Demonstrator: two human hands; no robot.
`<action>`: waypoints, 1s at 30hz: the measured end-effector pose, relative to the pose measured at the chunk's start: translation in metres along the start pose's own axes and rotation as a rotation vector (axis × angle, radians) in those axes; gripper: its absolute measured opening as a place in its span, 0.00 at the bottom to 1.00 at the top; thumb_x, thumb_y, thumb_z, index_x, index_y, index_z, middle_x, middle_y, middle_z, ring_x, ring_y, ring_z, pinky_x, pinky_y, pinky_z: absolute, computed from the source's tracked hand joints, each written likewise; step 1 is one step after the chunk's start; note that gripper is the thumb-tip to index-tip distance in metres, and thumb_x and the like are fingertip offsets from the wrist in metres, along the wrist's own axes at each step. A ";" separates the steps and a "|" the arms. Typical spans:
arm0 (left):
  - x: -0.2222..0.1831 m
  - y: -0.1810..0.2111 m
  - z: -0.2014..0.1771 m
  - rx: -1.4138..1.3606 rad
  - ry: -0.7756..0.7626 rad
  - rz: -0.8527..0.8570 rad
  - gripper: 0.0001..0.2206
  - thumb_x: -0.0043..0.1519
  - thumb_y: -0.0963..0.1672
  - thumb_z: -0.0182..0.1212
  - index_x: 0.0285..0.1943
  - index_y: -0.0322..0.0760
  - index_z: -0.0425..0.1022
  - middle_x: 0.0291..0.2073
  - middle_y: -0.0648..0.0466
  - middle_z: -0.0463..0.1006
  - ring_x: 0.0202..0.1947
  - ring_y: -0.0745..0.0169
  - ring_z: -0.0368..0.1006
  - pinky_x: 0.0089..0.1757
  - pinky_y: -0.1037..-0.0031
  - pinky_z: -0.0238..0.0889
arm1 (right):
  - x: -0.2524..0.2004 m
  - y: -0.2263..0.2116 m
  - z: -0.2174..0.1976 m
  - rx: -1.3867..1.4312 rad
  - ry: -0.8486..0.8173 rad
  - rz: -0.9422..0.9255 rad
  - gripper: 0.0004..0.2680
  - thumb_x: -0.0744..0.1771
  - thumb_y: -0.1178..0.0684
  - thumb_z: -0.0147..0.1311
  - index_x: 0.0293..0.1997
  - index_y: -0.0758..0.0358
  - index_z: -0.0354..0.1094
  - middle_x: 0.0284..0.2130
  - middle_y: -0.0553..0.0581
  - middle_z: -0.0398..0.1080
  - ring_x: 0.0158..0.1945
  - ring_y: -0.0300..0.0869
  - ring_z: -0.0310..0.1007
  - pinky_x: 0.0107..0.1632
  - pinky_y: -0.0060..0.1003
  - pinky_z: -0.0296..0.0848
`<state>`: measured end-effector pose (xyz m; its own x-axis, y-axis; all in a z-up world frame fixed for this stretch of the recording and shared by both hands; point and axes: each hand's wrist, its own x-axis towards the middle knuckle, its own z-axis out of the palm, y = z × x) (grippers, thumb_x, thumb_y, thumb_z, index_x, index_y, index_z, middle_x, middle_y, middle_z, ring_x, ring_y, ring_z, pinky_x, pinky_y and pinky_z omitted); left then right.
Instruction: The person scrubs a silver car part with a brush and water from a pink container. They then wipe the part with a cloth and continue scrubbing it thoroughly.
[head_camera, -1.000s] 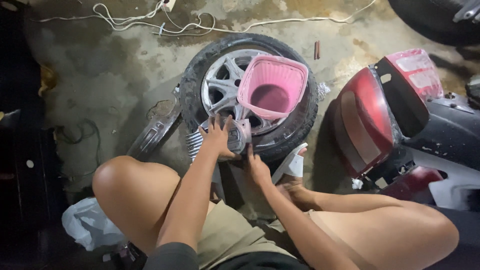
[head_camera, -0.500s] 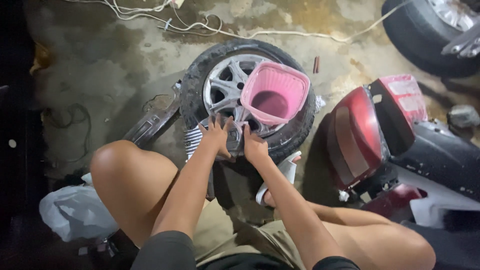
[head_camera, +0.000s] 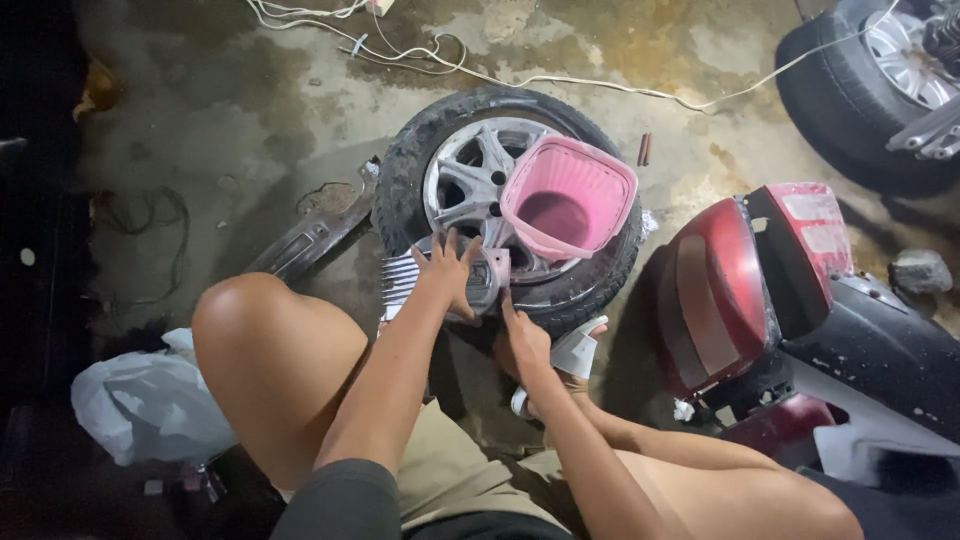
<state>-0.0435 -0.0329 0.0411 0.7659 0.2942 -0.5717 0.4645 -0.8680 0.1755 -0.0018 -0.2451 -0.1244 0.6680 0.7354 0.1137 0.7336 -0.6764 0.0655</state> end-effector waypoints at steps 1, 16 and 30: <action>-0.001 0.000 -0.003 -0.005 0.003 -0.002 0.69 0.40 0.56 0.81 0.83 0.56 0.22 0.79 0.34 0.32 0.77 0.26 0.28 0.63 0.23 0.29 | 0.015 0.002 -0.013 -0.003 0.001 -0.005 0.26 0.65 0.55 0.47 0.74 0.38 0.54 0.27 0.49 0.73 0.26 0.42 0.79 0.29 0.38 0.77; -0.018 0.009 -0.015 0.027 -0.010 -0.032 0.66 0.43 0.57 0.80 0.83 0.55 0.25 0.80 0.38 0.32 0.78 0.29 0.27 0.64 0.25 0.28 | -0.009 -0.015 -0.119 0.490 -0.491 0.188 0.26 0.69 0.46 0.40 0.79 0.35 0.35 0.39 0.70 0.78 0.46 0.63 0.79 0.48 0.58 0.75; -0.017 0.003 -0.017 -0.099 -0.019 -0.008 0.70 0.35 0.59 0.82 0.83 0.58 0.28 0.80 0.40 0.33 0.78 0.30 0.27 0.66 0.27 0.24 | 0.134 0.026 -0.041 0.466 -0.581 0.185 0.23 0.71 0.43 0.36 0.79 0.33 0.42 0.61 0.64 0.70 0.67 0.53 0.67 0.69 0.49 0.62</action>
<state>-0.0482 -0.0337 0.0649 0.7541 0.2925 -0.5881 0.5126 -0.8219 0.2485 0.1018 -0.1654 -0.0666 0.6490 0.6015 -0.4659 0.4942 -0.7988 -0.3430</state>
